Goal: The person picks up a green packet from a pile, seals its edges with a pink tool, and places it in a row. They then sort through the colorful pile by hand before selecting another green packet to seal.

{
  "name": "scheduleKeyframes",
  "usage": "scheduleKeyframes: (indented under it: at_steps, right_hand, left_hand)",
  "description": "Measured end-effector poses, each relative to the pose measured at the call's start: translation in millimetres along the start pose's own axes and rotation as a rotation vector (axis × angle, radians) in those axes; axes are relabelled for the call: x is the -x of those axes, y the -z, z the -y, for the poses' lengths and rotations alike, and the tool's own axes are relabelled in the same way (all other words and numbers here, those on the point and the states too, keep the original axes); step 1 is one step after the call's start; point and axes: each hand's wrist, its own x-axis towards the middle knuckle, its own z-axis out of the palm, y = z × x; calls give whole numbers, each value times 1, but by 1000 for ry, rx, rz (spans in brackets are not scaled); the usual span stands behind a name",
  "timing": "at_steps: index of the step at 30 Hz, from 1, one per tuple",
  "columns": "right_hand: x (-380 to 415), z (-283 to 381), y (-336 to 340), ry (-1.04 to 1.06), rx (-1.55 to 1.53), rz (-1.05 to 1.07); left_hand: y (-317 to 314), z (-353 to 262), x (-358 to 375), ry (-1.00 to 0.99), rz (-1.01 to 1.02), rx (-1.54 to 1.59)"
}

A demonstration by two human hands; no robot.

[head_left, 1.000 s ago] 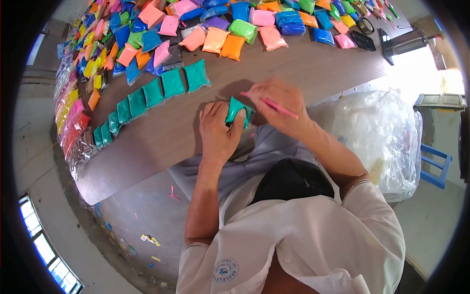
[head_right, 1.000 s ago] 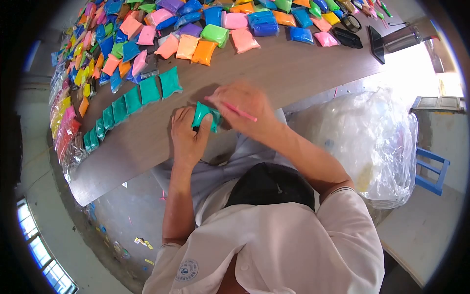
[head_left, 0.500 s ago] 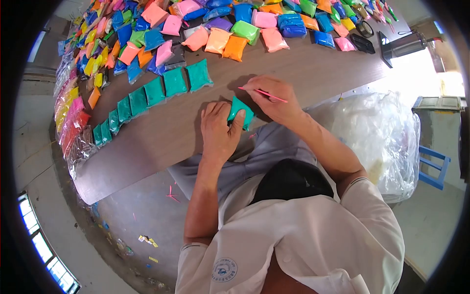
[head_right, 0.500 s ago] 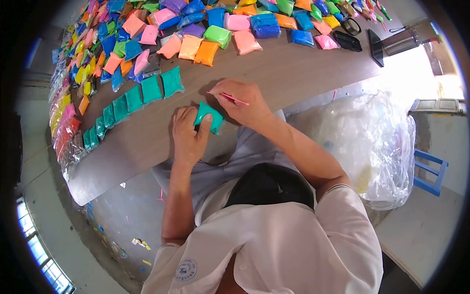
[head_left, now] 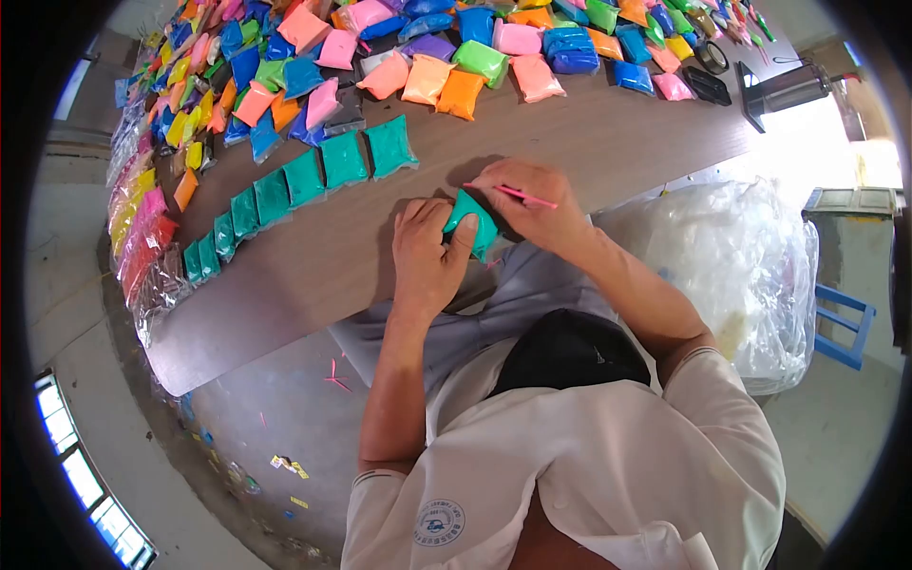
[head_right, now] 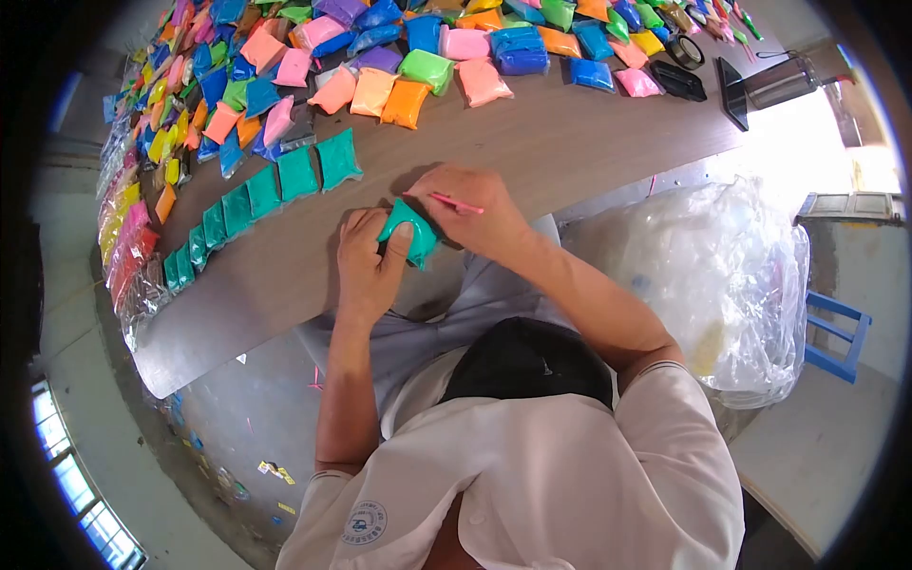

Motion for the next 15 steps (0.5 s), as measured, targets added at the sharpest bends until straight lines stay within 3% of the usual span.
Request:
scheduleKeyframes:
  at_steps: [2,5,8,11,15]
  right_hand:
    - [-2,8,5,-122,-57,-76]
    - [1,11,4,120,24,-33]
    - [1,0,4,-115,55,-70]
    - [-1,16,8,-308,-136,-168]
    - [14,14,4,-101,13,-25]
  left_hand:
    - [3,2,1,24,28,3]
    - [2,-2,1,8,-16,35]
    - [-2,4,1,-21,-16,-33]
    - [-1,2,2,-17,-26,-9]
    - [3,-2,2,27,-21,52]
